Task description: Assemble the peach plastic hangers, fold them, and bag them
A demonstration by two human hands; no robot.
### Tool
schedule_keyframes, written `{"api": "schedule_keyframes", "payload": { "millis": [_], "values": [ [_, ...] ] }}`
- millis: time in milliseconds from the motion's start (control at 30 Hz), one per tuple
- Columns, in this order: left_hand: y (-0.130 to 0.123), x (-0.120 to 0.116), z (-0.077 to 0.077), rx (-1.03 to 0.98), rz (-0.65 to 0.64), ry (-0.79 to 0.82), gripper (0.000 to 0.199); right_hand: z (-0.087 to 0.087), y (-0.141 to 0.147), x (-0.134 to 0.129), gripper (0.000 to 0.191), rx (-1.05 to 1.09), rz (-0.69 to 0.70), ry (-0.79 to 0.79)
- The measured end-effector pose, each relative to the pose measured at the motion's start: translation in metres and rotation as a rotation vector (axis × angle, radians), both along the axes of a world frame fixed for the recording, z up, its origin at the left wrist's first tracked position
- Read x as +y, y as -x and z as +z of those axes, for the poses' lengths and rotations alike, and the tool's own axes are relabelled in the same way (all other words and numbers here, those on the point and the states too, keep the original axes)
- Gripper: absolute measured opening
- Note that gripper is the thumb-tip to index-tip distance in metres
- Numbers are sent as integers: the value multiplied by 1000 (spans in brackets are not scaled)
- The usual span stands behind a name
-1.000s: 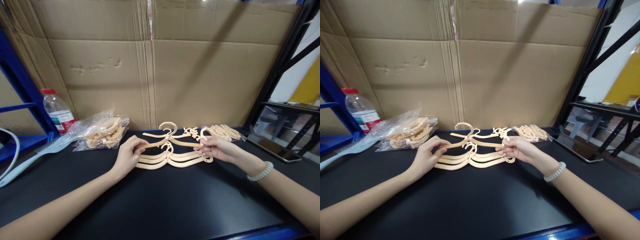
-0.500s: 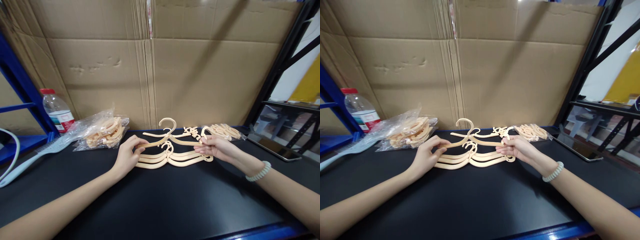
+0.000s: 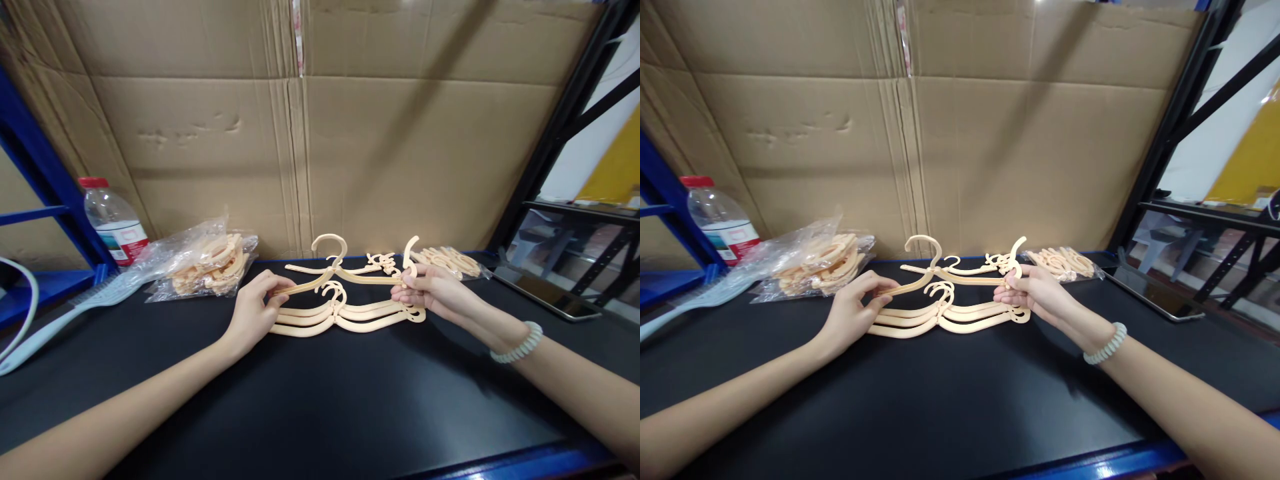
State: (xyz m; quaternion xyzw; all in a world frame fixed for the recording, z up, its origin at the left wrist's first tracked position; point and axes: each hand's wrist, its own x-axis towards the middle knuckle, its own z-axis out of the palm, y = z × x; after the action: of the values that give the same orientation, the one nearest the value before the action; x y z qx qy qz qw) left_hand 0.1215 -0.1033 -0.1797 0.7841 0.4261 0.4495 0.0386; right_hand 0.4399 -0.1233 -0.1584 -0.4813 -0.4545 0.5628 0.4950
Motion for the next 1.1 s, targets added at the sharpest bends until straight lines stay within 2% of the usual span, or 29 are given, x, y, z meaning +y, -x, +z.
{"api": "schedule_keyframes", "payload": {
  "millis": [167, 333, 467, 667, 833, 1100],
  "values": [
    [0, 0, 0, -4, 6, 8, 14, -1, -3, 1, 13, 35, 36, -11],
    [0, -1, 1, -6, 21, 13, 14, -6, -12, 7, 9, 153, 95, -90],
    [-1, -1, 2, -3, 10, 17, 15, -7, -12, 7, 11, 166, 169, -37],
    [-1, -2, 1, 7, -1, 13, 16, -7, -7, 5, 10, 150, 194, 36],
    [-1, -3, 2, 21, -14, 3, 17, -11, -6, 7, 8, 120, 112, 26],
    [-2, -4, 1, 38, -14, -27, 17, -13, -1, 5, 16, 66, -39, -67]
  ]
}}
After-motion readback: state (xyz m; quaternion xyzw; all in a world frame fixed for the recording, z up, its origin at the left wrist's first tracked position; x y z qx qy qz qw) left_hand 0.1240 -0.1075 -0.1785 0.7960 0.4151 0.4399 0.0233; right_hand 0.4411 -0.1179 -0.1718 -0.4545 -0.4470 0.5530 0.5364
